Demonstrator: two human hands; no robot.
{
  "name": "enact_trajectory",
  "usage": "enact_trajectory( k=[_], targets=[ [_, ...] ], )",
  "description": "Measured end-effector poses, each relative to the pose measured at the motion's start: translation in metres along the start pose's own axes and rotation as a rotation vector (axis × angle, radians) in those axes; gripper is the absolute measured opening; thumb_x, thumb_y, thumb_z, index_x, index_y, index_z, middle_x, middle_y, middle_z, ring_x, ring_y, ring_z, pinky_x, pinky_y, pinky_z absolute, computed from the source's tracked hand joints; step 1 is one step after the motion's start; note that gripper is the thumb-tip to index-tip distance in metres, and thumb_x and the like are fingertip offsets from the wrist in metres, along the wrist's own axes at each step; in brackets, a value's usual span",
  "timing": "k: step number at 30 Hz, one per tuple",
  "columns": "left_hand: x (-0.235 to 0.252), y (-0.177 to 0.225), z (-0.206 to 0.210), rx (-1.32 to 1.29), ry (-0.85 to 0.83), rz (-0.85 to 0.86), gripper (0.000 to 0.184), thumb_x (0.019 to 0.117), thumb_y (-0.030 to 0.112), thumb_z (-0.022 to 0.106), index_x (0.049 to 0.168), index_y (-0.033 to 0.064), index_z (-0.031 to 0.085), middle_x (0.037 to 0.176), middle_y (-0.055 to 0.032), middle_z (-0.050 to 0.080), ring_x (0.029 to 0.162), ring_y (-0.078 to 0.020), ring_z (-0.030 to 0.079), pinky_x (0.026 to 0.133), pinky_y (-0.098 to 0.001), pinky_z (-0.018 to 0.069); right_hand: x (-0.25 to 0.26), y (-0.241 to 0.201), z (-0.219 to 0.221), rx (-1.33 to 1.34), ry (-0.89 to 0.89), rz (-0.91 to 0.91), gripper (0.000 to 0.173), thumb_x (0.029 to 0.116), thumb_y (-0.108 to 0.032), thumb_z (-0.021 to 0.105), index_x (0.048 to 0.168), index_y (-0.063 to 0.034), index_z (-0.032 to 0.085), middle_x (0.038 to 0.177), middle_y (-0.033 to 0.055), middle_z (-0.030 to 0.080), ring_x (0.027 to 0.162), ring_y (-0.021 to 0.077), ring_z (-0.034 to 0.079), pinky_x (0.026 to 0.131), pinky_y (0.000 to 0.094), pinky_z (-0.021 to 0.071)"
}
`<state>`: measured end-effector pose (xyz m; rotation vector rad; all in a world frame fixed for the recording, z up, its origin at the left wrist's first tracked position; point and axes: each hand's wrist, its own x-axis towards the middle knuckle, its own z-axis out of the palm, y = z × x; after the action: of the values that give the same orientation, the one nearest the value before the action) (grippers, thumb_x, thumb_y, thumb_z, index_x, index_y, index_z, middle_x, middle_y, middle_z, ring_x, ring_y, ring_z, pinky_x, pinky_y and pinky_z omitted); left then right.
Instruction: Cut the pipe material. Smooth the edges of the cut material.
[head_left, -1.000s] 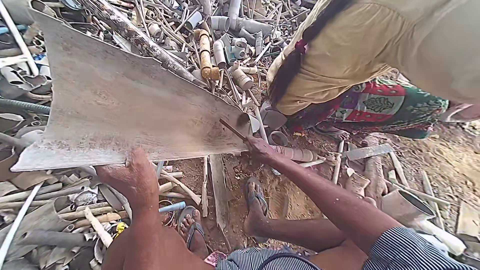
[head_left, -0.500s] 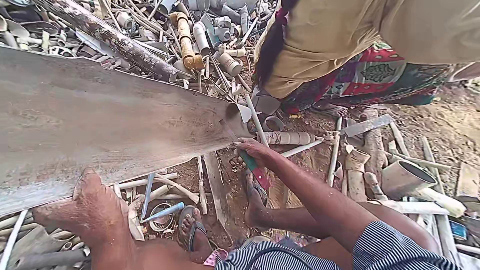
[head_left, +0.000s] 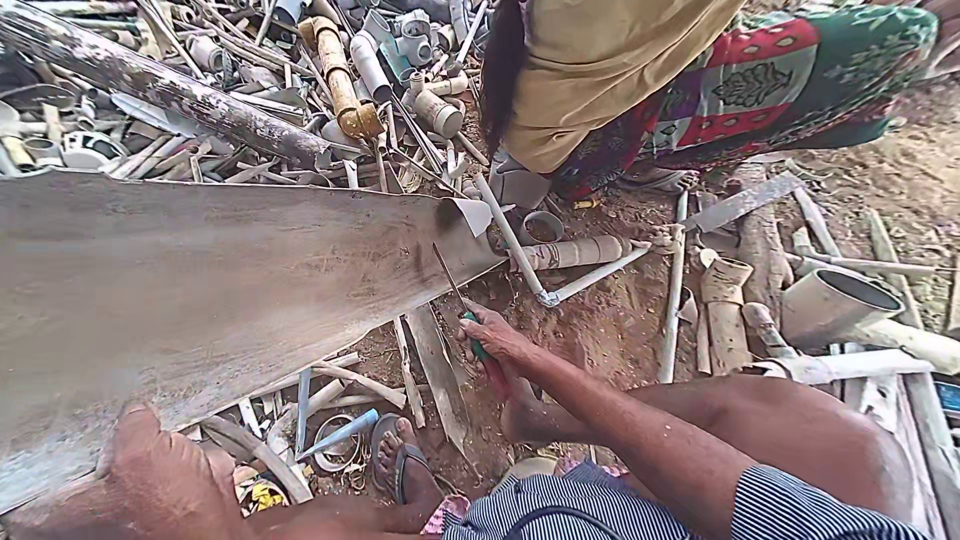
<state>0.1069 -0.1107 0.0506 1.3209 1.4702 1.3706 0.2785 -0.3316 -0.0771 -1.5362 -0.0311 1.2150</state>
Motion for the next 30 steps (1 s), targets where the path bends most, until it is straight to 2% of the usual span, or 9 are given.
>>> enact_trajectory(
  k=[3,6,8,10,13,18,24,28,30],
  targets=[
    [-0.015,0.026,0.004,0.047,-0.001,-0.059,0.054,0.0982,-0.010,0.050,0.146,-0.0174,0.025,0.135,-0.0249,0.046,0.119,-0.0128,0.050,0.102,-0.0214,0.0419,0.002,-0.013,0.013,-0.377,0.025,-0.135,0.053,0.1125,-0.017,0.031,0.164,-0.0091,0.018,0.098,0.0123,0.058,0.064,0.0165,0.055,0.059,0.0317,0.0504],
    [-0.021,0.032,0.005,0.041,-0.018,-0.045,0.052,0.0987,-0.011,0.047,0.145,-0.0189,0.025,0.131,-0.0249,0.047,0.115,-0.0120,0.051,0.100,-0.0207,0.0427,0.004,-0.024,0.028,-0.645,0.015,-0.256,0.052,0.1113,-0.014,0.031,0.163,-0.0082,0.025,0.132,0.0259,0.060,0.108,0.0331,0.064,0.097,0.0479,0.0483],
    [-0.019,0.030,0.005,0.039,-0.034,-0.036,0.049,0.0988,-0.011,0.046,0.143,-0.0191,0.026,0.127,-0.0232,0.048,0.113,-0.0106,0.051,0.098,-0.0201,0.0431,0.006,-0.024,0.032,-0.659,0.017,-0.287,0.052,0.1107,-0.013,0.032,0.162,-0.0073,0.027,0.143,0.0262,0.055,0.123,0.0354,0.060,0.107,0.0488,0.0437],
    [-0.018,0.028,0.005,0.036,-0.039,-0.023,0.046,0.0985,-0.012,0.045,0.140,-0.0198,0.029,0.123,-0.0221,0.049,0.110,-0.0100,0.051,0.096,-0.0198,0.0441,0.011,-0.019,0.029,-0.570,0.059,-0.248,0.051,0.1109,-0.014,0.033,0.161,-0.0090,0.030,0.128,0.0211,0.063,0.102,0.0281,0.065,0.093,0.0434,0.0509],
    [-0.015,0.024,0.004,0.032,-0.035,-0.026,0.047,0.0981,-0.012,0.046,0.141,-0.0190,0.029,0.124,-0.0218,0.049,0.110,-0.0108,0.051,0.097,-0.0213,0.0437,0.020,-0.016,0.023,-0.289,0.104,-0.128,0.049,0.1129,-0.017,0.030,0.162,-0.0118,0.029,0.083,0.0074,0.052,0.053,0.0149,0.047,0.051,0.0310,0.0456],
    [-0.018,0.026,0.004,0.032,-0.035,-0.032,0.047,0.0983,-0.011,0.046,0.141,-0.0190,0.028,0.123,-0.0219,0.049,0.109,-0.0111,0.051,0.096,-0.0213,0.0441,0.014,-0.027,0.038,-0.430,0.079,-0.184,0.050,0.1125,-0.018,0.030,0.162,-0.0131,0.030,0.100,0.0146,0.061,0.069,0.0205,0.056,0.066,0.0378,0.0506],
    [-0.014,0.021,0.004,0.003,-0.039,-0.039,0.052,0.0986,-0.012,0.046,0.145,-0.0162,0.023,0.124,-0.0212,0.047,0.108,-0.0108,0.051,0.094,-0.0216,0.0458,0.014,-0.032,0.037,-0.333,0.087,-0.135,0.048,0.1135,-0.021,0.030,0.161,-0.0145,0.032,0.087,0.0088,0.054,0.054,0.0147,0.048,0.051,0.0310,0.0465],
    [-0.022,0.031,0.004,0.055,-0.014,-0.042,0.054,0.0983,-0.010,0.047,0.145,-0.0203,0.022,0.131,-0.0258,0.046,0.115,-0.0127,0.049,0.100,-0.0204,0.0411,0.001,-0.029,0.048,-0.420,0.110,-0.263,0.049,0.1124,-0.017,0.030,0.160,-0.0096,0.032,0.104,0.0159,0.063,0.072,0.0203,0.057,0.069,0.0370,0.0503],
    [-0.022,0.028,0.003,0.069,-0.004,-0.033,0.055,0.0984,-0.010,0.048,0.145,-0.0209,0.022,0.132,-0.0272,0.047,0.116,-0.0137,0.050,0.101,-0.0206,0.0412,-0.003,-0.035,0.057,-0.370,0.086,-0.280,0.048,0.1125,-0.016,0.030,0.160,-0.0070,0.033,0.096,0.0128,0.059,0.064,0.0170,0.053,0.062,0.0326,0.0498]
  ],
)
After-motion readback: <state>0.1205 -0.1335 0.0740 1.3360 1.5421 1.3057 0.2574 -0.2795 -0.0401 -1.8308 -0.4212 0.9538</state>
